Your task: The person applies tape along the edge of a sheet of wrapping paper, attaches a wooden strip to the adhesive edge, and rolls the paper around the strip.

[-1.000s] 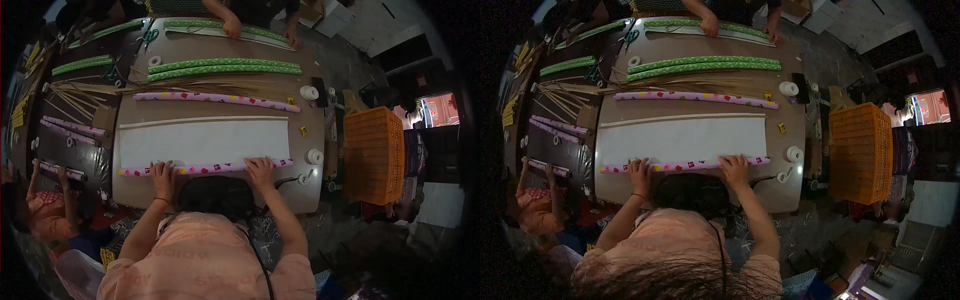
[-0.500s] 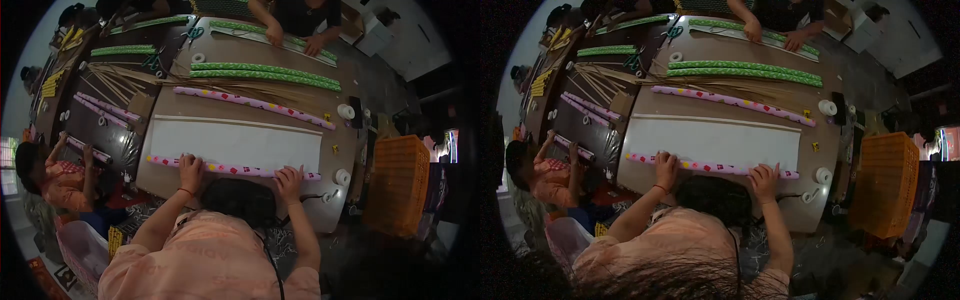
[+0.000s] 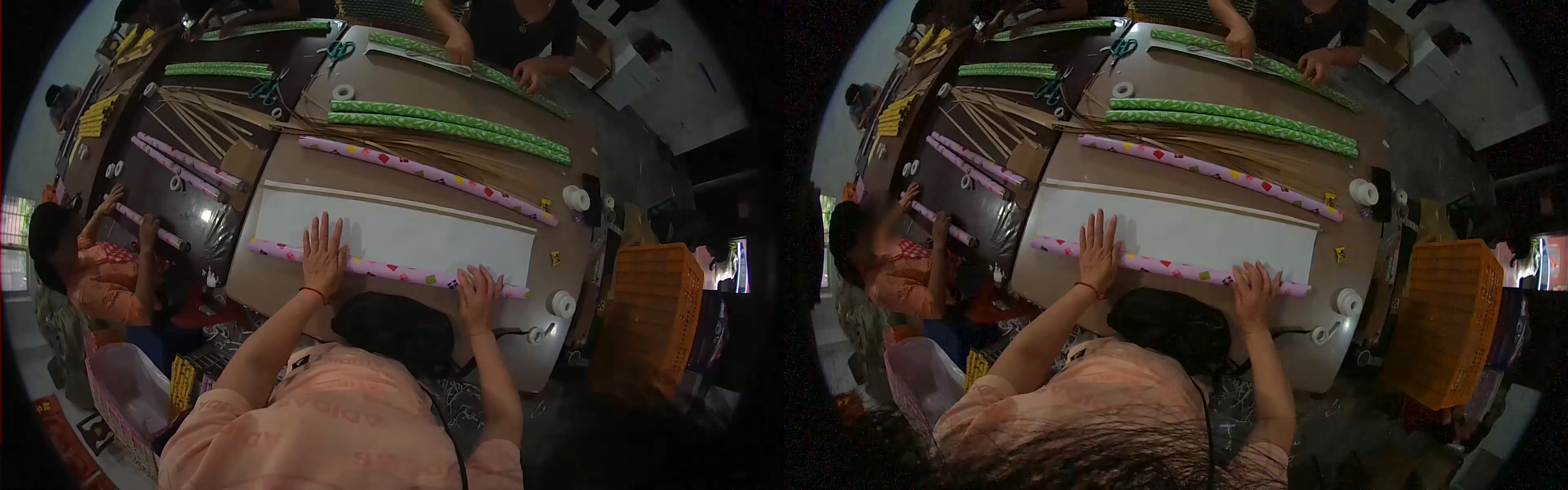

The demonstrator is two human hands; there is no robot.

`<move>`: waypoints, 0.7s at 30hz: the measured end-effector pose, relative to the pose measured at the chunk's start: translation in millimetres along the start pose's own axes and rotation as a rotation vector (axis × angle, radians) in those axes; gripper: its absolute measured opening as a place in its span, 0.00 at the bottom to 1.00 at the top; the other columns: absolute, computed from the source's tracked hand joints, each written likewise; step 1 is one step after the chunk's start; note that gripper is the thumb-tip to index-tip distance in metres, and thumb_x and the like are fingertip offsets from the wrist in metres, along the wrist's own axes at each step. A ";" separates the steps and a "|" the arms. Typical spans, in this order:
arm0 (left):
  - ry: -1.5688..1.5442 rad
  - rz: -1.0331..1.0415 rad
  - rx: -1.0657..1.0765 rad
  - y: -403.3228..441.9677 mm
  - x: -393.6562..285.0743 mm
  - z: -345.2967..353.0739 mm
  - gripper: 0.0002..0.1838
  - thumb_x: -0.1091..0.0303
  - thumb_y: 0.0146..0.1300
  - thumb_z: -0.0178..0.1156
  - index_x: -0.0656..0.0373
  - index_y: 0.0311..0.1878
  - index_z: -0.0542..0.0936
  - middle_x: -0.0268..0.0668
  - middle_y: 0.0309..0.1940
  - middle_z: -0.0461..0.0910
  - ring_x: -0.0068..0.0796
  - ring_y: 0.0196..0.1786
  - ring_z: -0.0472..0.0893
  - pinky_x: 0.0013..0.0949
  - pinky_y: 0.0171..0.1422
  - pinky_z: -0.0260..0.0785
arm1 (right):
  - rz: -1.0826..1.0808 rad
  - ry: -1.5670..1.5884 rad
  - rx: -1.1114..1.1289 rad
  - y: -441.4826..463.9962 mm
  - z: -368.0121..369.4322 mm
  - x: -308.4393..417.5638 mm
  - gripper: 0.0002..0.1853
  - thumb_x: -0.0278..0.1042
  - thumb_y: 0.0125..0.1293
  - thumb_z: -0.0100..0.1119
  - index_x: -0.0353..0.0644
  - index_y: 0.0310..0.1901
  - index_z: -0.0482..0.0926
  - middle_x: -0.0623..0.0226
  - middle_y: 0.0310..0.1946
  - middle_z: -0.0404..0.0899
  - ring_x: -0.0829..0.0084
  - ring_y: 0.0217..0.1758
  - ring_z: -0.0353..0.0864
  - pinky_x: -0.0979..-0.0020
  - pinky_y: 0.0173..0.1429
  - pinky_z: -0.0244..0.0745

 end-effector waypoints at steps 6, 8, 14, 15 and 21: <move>0.016 -0.021 0.036 10.0 -0.1 3.5 0.33 0.57 0.75 0.46 0.44 0.81 0.52 0.43 0.82 0.40 0.46 0.83 0.42 0.51 0.84 0.32 | 0.016 -0.067 0.056 10.0 4.1 0.0 0.24 0.38 0.70 0.57 0.57 0.67 0.74 0.69 0.72 0.66 0.56 0.79 0.56 0.35 0.80 0.36; 0.035 -0.025 0.048 13.3 -0.1 5.3 0.34 0.56 0.74 0.46 0.44 0.81 0.52 0.43 0.82 0.40 0.47 0.83 0.42 0.51 0.84 0.33 | 0.012 -0.102 0.076 11.3 7.4 0.9 0.25 0.39 0.72 0.54 0.55 0.70 0.71 0.68 0.74 0.64 0.55 0.80 0.53 0.35 0.80 0.35; 0.070 -0.036 0.070 20.6 2.6 12.1 0.34 0.55 0.74 0.47 0.45 0.81 0.52 0.45 0.82 0.41 0.49 0.83 0.43 0.52 0.84 0.36 | -0.010 -0.047 0.104 15.1 12.0 20.7 0.28 0.44 0.73 0.53 0.51 0.73 0.66 0.68 0.77 0.58 0.55 0.81 0.50 0.38 0.81 0.37; 0.071 -0.037 0.071 21.3 3.4 13.2 0.34 0.55 0.74 0.47 0.45 0.81 0.52 0.45 0.82 0.41 0.49 0.83 0.43 0.52 0.84 0.36 | -0.025 -0.051 0.184 15.6 16.9 26.7 0.30 0.47 0.73 0.53 0.52 0.74 0.65 0.68 0.78 0.57 0.54 0.82 0.50 0.38 0.80 0.37; 0.045 -0.040 0.059 32.1 2.0 12.6 0.35 0.54 0.75 0.47 0.47 0.81 0.51 0.46 0.82 0.41 0.49 0.83 0.42 0.52 0.84 0.35 | -0.059 -0.011 0.254 26.7 24.4 27.6 0.39 0.50 0.64 0.63 0.55 0.75 0.62 0.67 0.79 0.54 0.52 0.82 0.47 0.37 0.80 0.35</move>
Point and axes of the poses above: each hand's wrist, its own y-axis towards the middle knuckle, its own z-axis out of the palm, x = y × z, the point moved 8 cm from there along y, towards the middle knuckle
